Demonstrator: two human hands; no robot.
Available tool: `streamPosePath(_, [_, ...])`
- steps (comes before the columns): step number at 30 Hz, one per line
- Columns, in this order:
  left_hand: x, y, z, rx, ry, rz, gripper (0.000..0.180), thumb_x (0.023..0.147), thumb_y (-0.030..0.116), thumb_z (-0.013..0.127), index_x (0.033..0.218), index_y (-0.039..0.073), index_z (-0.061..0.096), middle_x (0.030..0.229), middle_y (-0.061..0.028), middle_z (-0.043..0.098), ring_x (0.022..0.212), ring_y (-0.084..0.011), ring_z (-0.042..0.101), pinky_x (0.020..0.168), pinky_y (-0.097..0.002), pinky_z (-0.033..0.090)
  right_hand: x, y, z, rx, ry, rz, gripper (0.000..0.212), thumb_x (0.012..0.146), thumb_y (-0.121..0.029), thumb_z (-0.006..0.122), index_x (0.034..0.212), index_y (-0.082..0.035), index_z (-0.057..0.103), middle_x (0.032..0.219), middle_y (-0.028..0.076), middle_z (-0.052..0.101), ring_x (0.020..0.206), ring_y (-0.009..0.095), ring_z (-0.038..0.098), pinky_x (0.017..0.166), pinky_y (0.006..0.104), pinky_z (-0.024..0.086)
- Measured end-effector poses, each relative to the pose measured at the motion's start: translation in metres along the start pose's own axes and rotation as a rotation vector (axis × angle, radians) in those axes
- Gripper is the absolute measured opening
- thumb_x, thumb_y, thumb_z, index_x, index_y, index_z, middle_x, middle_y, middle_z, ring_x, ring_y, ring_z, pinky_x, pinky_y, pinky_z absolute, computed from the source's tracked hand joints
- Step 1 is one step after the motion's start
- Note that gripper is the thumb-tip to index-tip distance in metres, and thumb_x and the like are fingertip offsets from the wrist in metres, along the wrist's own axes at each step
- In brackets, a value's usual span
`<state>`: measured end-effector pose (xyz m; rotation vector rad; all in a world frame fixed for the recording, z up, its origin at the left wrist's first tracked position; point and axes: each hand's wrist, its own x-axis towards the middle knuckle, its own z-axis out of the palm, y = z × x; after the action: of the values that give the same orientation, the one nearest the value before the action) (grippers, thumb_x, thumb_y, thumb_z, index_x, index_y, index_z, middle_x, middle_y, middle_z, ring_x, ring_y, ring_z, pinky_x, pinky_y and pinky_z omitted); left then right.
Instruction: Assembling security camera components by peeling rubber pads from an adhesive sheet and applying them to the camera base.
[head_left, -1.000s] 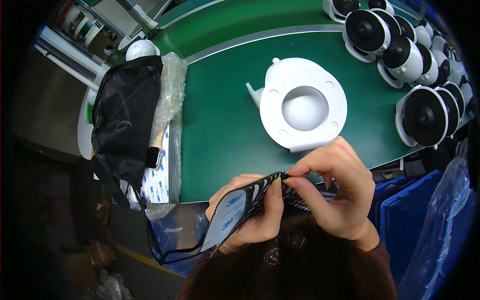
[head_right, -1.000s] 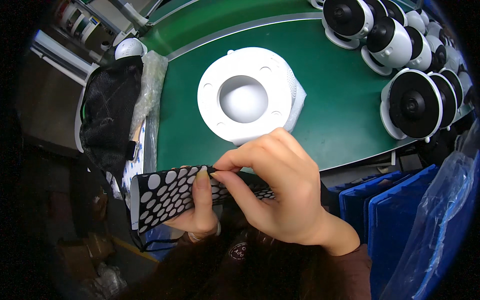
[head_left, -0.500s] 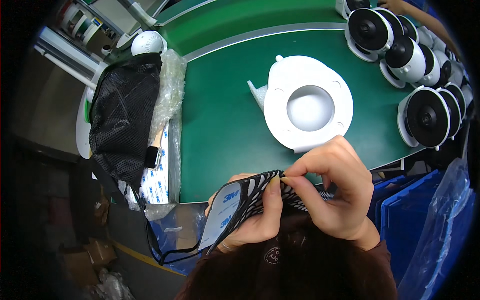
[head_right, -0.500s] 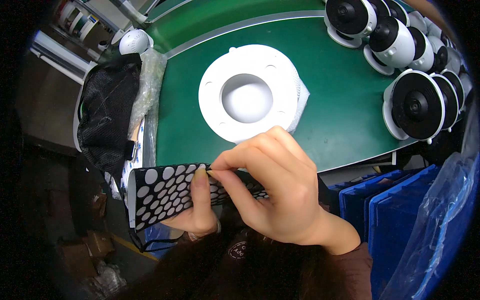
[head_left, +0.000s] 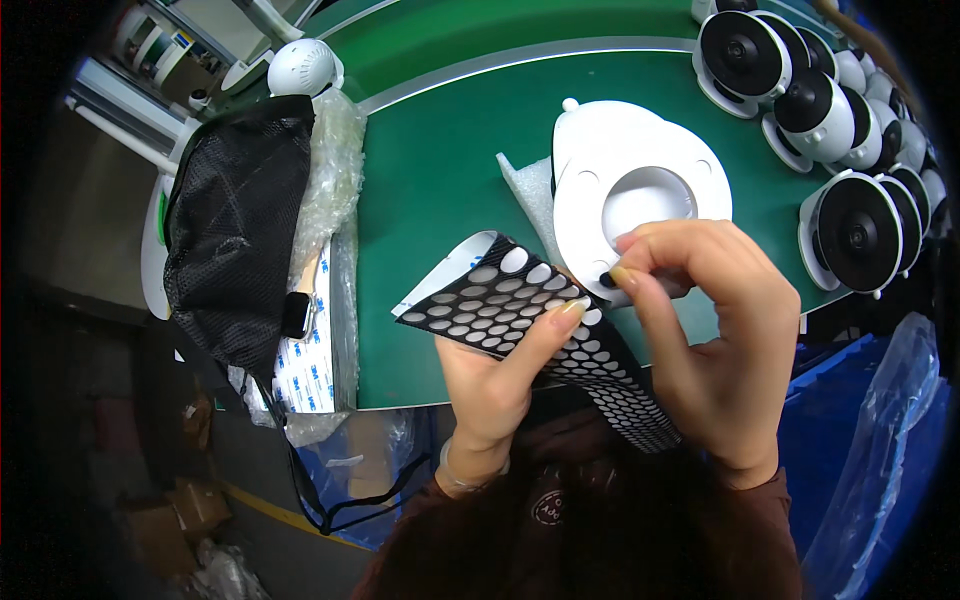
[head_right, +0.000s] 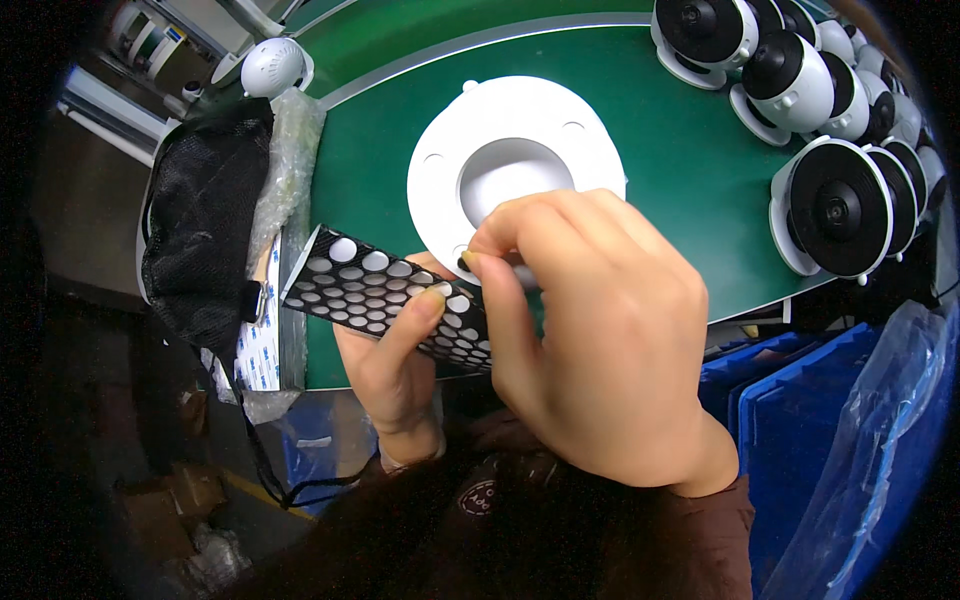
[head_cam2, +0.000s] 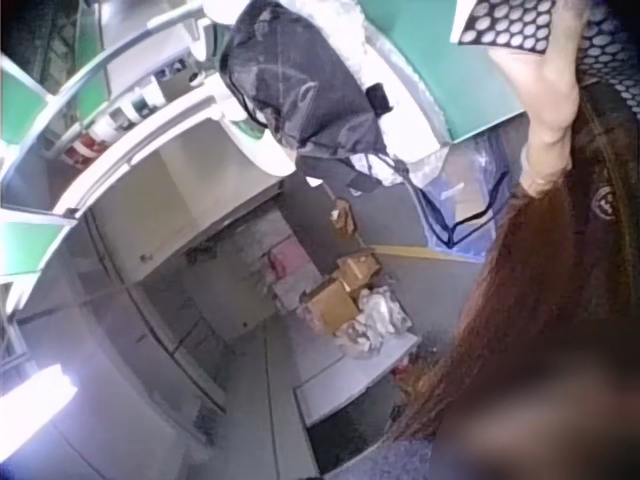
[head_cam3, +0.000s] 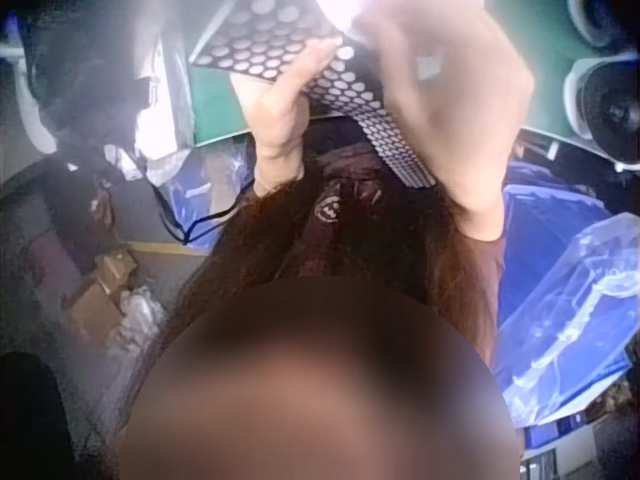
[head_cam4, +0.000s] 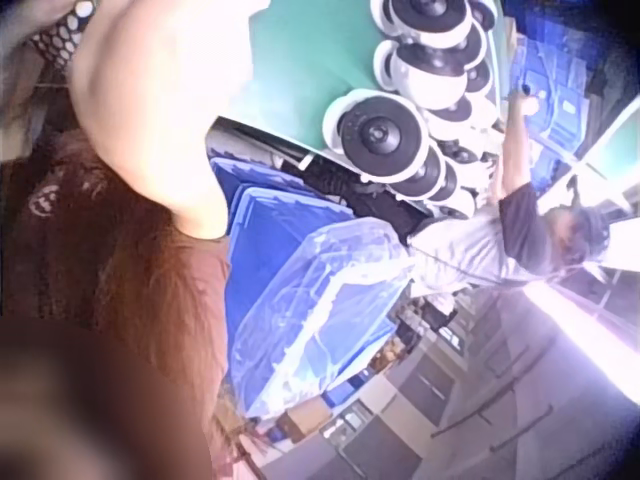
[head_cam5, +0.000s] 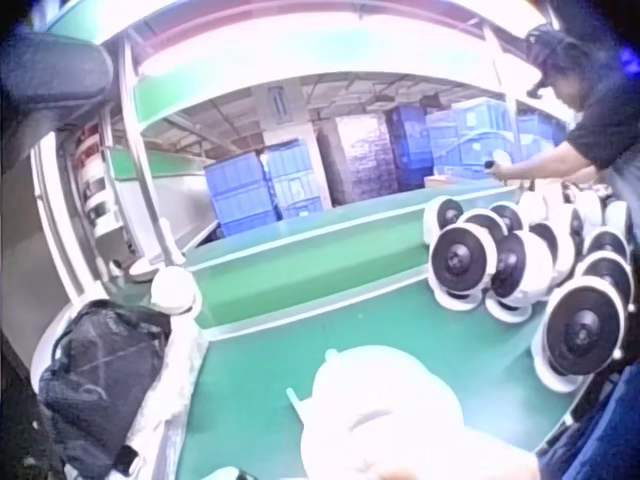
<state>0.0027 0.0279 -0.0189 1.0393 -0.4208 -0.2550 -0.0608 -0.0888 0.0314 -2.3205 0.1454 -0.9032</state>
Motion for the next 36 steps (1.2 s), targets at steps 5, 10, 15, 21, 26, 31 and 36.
streamPosePath(5, [0.001,-0.001,-0.004,-0.022,0.006,0.003,0.016,0.067,-0.007,0.058,0.083,-0.006,0.055,0.076,-0.0088,0.059,0.068,-0.0123,0.056,0.064,-0.0207,0.044,0.0,-0.002,0.008,-0.032,-0.002,0.021,0.009,0.064,0.006,0.057,0.072,0.001,0.054,0.071,0.008,0.057,0.06,0.014,0.051,0.054,0.021,0.04])
streamPosePath(10, [0.001,-0.003,-0.007,-0.044,-0.023,0.006,0.016,0.067,-0.007,0.058,0.083,-0.006,0.055,0.075,-0.0086,0.058,0.068,-0.0121,0.055,0.063,-0.0205,0.044,0.0,-0.002,0.011,-0.071,0.005,0.01,0.008,0.065,0.006,0.057,0.071,0.001,0.054,0.068,0.007,0.054,0.058,0.013,0.049,0.052,0.0206,0.038])
streamPosePath(15, [0.001,-0.002,-0.008,-0.05,-0.025,0.026,0.017,0.067,-0.007,0.058,0.084,-0.006,0.055,0.075,-0.0086,0.058,0.068,-0.0123,0.055,0.063,-0.0204,0.044,0.0,-0.004,0.013,-0.089,0.0,-0.003,0.009,0.064,0.007,0.057,0.07,0.001,0.053,0.068,0.007,0.054,0.057,0.012,0.049,0.052,0.0207,0.038])
streamPosePath(21, [-0.001,-0.001,-0.008,-0.075,-0.05,0.03,0.019,0.067,-0.008,0.058,0.086,-0.007,0.054,0.082,-0.0104,0.058,0.072,-0.0125,0.055,0.066,-0.0214,0.044,0.005,-0.005,0.012,0.058,-0.02,0.093,0.011,0.067,0.005,0.057,0.076,0.002,0.051,0.069,0.007,0.054,0.062,0.01,0.052,0.054,0.0179,0.04])
streamPosePath(26, [-0.01,0.005,-0.01,0.125,-0.015,0.128,0.018,0.069,-0.011,0.054,0.087,-0.007,0.053,0.084,-0.0128,0.058,0.074,-0.0142,0.055,0.069,-0.0228,0.044,-0.009,0.001,0.007,0.193,0.194,-0.02,0.013,0.071,0.005,0.055,0.083,0.003,0.052,0.072,0.009,0.057,0.065,0.011,0.055,0.054,0.017,0.041])
streamPosePath(31, [-0.017,0.001,-0.005,0.002,0.134,0.342,0.021,0.068,-0.012,0.054,0.088,-0.007,0.052,0.08,-0.0119,0.059,0.072,-0.0156,0.056,0.067,-0.0246,0.045,-0.028,-0.004,0.011,0.22,-0.062,0.028,0.019,0.059,0.0,0.066,0.076,-0.001,0.058,0.068,0.009,0.057,0.058,0.023,0.055,0.053,0.0269,0.043])
streamPosePath(36, [-0.021,-0.001,0.001,-0.015,0.116,0.354,0.035,0.064,-0.013,0.058,0.096,-0.007,0.045,0.085,-0.0122,0.057,0.075,-0.0154,0.056,0.07,-0.0248,0.046,-0.036,0.001,0.017,0.284,0.023,0.05,0.016,0.059,0.002,0.065,0.073,-0.002,0.057,0.067,0.008,0.057,0.058,0.022,0.055,0.051,0.0264,0.043])
